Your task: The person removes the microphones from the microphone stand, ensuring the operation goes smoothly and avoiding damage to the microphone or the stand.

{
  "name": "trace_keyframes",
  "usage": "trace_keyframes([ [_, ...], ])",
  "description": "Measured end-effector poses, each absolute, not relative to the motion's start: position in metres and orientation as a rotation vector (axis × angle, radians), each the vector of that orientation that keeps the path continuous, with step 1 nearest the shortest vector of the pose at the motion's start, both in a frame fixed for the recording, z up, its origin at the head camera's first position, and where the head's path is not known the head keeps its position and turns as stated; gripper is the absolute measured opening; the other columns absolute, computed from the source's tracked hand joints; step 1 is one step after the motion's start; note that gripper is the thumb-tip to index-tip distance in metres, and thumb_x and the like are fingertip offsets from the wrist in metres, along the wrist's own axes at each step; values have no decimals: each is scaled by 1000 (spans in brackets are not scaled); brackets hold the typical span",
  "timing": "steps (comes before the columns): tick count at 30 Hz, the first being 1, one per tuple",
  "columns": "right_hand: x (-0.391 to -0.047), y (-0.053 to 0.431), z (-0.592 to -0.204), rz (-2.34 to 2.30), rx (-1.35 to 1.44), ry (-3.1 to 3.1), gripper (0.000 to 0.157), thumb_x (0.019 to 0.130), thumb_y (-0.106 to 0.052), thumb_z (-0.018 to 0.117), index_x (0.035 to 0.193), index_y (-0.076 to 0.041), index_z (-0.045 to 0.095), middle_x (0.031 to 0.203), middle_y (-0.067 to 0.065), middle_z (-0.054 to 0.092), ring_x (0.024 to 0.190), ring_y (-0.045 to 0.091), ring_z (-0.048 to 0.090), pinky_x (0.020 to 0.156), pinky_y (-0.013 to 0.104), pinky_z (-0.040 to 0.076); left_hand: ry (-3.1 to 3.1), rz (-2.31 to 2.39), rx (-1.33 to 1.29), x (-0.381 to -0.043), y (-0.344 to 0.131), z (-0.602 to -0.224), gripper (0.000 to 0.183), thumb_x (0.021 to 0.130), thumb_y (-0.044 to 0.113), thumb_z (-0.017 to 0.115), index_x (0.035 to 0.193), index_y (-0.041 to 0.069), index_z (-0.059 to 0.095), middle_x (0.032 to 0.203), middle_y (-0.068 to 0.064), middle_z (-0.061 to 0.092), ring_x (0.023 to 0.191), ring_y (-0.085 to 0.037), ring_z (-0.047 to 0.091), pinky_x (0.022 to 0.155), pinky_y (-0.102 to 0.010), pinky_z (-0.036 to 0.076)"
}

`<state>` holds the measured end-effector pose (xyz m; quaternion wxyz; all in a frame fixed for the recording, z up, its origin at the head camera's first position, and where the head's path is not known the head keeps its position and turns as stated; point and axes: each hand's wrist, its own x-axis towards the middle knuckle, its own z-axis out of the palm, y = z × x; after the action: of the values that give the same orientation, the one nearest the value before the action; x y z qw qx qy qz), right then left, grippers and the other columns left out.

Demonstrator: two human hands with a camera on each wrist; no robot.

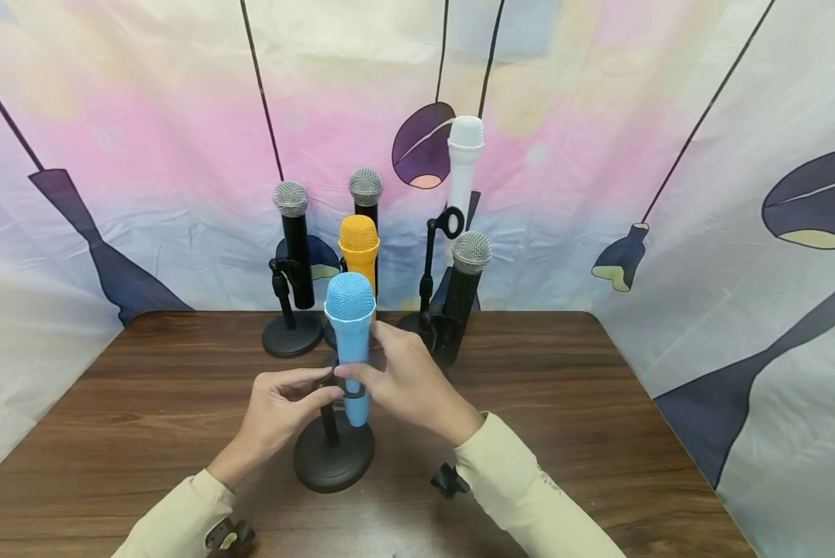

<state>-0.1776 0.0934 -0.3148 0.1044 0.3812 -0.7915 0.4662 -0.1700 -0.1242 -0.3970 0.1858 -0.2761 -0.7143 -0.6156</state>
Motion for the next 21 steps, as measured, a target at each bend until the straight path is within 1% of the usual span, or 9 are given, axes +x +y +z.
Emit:
trace_keyframes([
  [2, -177, 93, -316, 1320, 1118, -2333, 36, 93, -12, 76, 124, -5, 59, 108, 3, 70, 98, 11, 68, 79, 37, 58, -2007, -1732, -792, -170, -123, -397, 29, 83, -7, 79, 112, -5, 75, 96, -13, 77, 81, -13, 74, 70, -31, 61],
  [4, -176, 93, -319, 1279, 1110, -2329, 34, 95, -12, 74, 124, -5, 57, 107, 3, 69, 97, 10, 67, 78, 38, 57, -2001, -1725, -799, -170, -123, -397, 29, 83, -6, 79, 112, -5, 76, 96, -14, 77, 82, -13, 74, 71, -31, 61],
  [7, -175, 92, -321, 1233, 1100, -2311, 32, 96, -12, 72, 122, -3, 56, 106, 4, 69, 95, 10, 67, 78, 36, 56, -1991, -1707, -812, -171, -122, -397, 29, 84, -6, 79, 112, -5, 76, 97, -14, 77, 82, -13, 74, 70, -31, 61],
  [10, -174, 92, -323, 1183, 1086, -2293, 30, 97, -12, 71, 120, -2, 55, 103, 4, 68, 89, 9, 65, 73, 30, 54, -1987, -1714, -813, -172, -122, -396, 28, 83, -6, 79, 111, -4, 76, 97, -14, 77, 81, -14, 74, 70, -31, 61],
  [13, -174, 91, -324, 1150, 1080, -2279, 29, 97, -13, 71, 119, -2, 55, 101, 4, 68, 83, 9, 62, 69, 29, 51, -1993, -1726, -808, -173, -122, -397, 28, 83, -6, 79, 111, -4, 76, 97, -14, 77, 81, -14, 75, 70, -32, 61],
  [16, -175, 92, -324, 1183, 1090, -2285, 30, 97, -12, 70, 120, -1, 55, 102, 5, 68, 83, 11, 63, 67, 31, 52, -2001, -1730, -804, -173, -122, -397, 28, 83, -6, 80, 111, -4, 76, 98, -14, 76, 83, -15, 75, 71, -32, 61],
  [19, -176, 93, -323, 1319, 1130, -2317, 40, 96, -11, 72, 129, 0, 51, 111, 7, 67, 95, 14, 67, 78, 31, 57, -2009, -1720, -794, -172, -123, -396, 28, 83, -6, 80, 110, -4, 76, 98, -14, 77, 84, -14, 75, 72, -32, 61],
  [21, -178, 95, -322, 1424, 1168, -2331, 48, 94, -9, 74, 135, -1, 50, 118, 8, 63, 104, 17, 66, 87, 29, 57, -2010, -1719, -788, -171, -125, -396, 28, 82, -6, 81, 110, -4, 77, 98, -13, 77, 84, -14, 74, 72, -31, 61],
])
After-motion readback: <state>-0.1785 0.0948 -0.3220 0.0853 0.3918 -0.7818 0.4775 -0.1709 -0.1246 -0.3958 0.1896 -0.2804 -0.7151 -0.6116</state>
